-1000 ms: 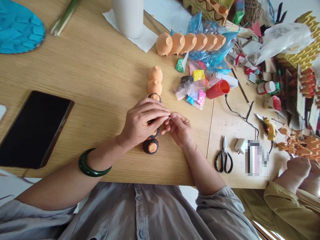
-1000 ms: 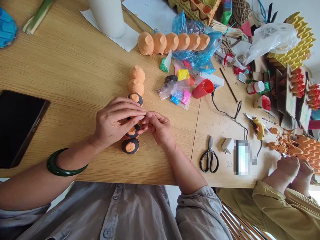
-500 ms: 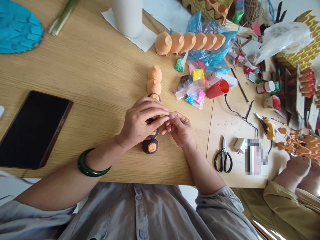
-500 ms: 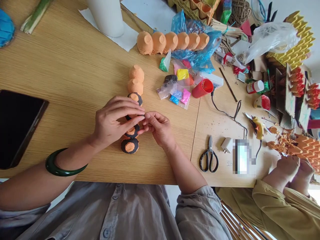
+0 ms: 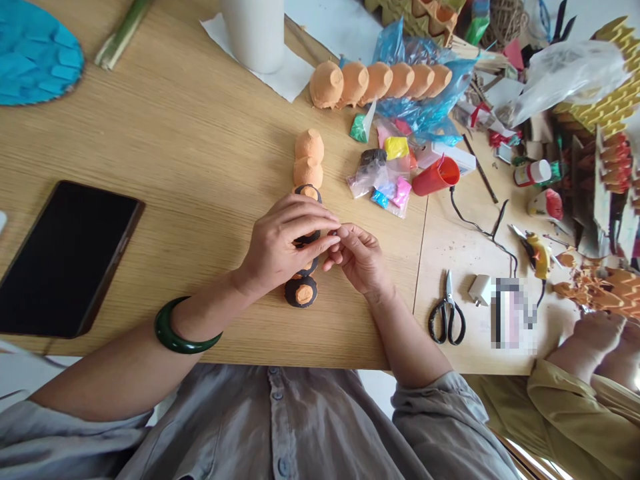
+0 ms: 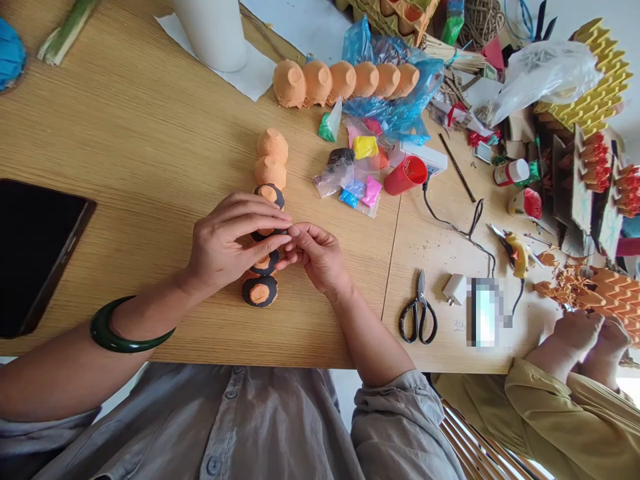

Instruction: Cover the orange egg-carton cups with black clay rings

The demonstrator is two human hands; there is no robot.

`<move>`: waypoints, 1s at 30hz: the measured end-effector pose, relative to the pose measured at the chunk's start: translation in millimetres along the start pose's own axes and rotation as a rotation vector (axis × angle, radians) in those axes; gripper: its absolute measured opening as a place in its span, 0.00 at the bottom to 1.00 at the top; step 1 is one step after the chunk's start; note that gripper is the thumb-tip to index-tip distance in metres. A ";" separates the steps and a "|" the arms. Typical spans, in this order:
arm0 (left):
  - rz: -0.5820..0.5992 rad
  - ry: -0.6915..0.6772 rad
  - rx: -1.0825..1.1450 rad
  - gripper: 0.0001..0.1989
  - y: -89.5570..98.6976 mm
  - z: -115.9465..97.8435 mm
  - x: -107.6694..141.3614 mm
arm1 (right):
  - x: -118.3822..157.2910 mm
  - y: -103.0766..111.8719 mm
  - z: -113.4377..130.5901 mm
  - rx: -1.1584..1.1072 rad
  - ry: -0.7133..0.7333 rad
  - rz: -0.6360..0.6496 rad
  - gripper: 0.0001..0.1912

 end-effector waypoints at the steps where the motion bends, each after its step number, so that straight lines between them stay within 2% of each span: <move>1: 0.001 0.000 0.009 0.05 0.1 0.2 -0.3 | -0.1 -0.1 -0.6 -0.004 -0.005 0.001 0.25; 6: -0.024 0.000 0.070 0.06 4.0 -2.9 -2.1 | -0.9 0.5 -2.3 -0.003 -0.016 0.004 0.25; 8: -0.042 0.039 0.141 0.06 5.7 -2.7 -2.2 | -1.2 2.9 -1.8 -0.010 -0.010 -0.017 0.24; 14: -0.175 0.418 0.584 0.09 5.5 23.3 1.5 | -2.8 10.9 -2.4 -0.014 -0.036 -0.089 0.19; 19: -0.259 0.562 0.890 0.07 5.4 50.8 3.1 | -2.6 12.7 1.3 0.007 -0.002 -0.124 0.15; 23: -0.224 0.571 0.996 0.10 5.6 54.2 1.0 | -0.9 11.2 6.4 0.038 0.044 -0.118 0.15; 27: -0.153 0.587 1.010 0.07 0.9 42.4 -1.8 | 0.2 7.5 9.6 0.033 0.091 -0.072 0.16; 30: -0.100 0.573 0.979 0.06 -3.5 32.6 -3.0 | 0.8 6.3 8.8 0.041 0.069 -0.071 0.15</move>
Point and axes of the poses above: each hand's wrist, its own x-axis away from the middle knuckle, its own y-axis out of the back of the hand, z = x × y, the point moved 5 cm from there along -x, towards the middle knuckle, and after that the axes turned 10 degrees about z, right-handed, at the moved point
